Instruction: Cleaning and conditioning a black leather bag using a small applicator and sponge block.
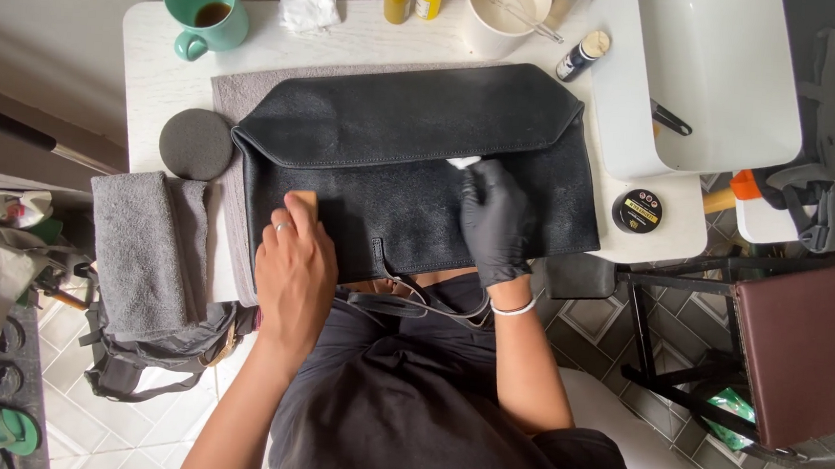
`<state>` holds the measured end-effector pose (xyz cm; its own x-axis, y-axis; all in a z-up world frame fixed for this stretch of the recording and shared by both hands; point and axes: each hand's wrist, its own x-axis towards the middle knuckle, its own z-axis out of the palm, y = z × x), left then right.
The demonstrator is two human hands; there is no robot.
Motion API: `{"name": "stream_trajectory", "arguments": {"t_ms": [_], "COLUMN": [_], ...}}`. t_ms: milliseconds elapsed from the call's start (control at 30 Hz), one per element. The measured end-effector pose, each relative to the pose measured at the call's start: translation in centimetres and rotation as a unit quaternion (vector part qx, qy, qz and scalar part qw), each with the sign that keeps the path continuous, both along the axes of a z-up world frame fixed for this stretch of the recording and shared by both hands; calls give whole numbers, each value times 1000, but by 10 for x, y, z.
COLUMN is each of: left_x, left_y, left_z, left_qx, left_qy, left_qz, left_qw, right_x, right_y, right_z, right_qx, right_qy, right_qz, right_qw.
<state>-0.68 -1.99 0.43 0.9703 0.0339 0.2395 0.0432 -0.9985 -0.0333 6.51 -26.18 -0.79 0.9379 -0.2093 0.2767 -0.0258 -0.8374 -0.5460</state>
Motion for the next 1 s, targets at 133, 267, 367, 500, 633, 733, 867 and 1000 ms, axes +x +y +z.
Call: {"name": "stream_trajectory", "arguments": {"t_ms": [133, 267, 367, 500, 633, 733, 867, 1000], "left_x": [-16, 0, 21, 23, -17, -33, -15, 15], "left_y": [10, 4, -4, -9, -6, 2, 2, -9], "left_z": [-8, -17, -11, -20, -3, -6, -12, -12], "left_qx": [-1, 1, -10, -2, -8, -2, 4, 22], "left_qy": [32, -15, -30, -45, -20, -16, -39, -76], "left_qz": [13, 38, 40, 30, 22, 21, 27, 40], "left_qw": [999, 999, 999, 999, 1000, 1000, 999, 996], "right_x": [6, 5, -4, -8, -21, -15, -7, -3], "right_y": [-18, 5, 30, 19, -13, -35, -15, 8], "right_z": [7, -1, -19, -29, -7, -12, -32, -34], "right_qx": [-46, 6, 4, -18, -39, -76, -20, -3], "right_qy": [-14, -31, -5, 2, -5, -16, -39, -3], "right_qz": [-53, -33, -12, -18, -53, -90, -50, -38], "right_qw": [997, 999, 1000, 1000, 998, 993, 998, 999]}}
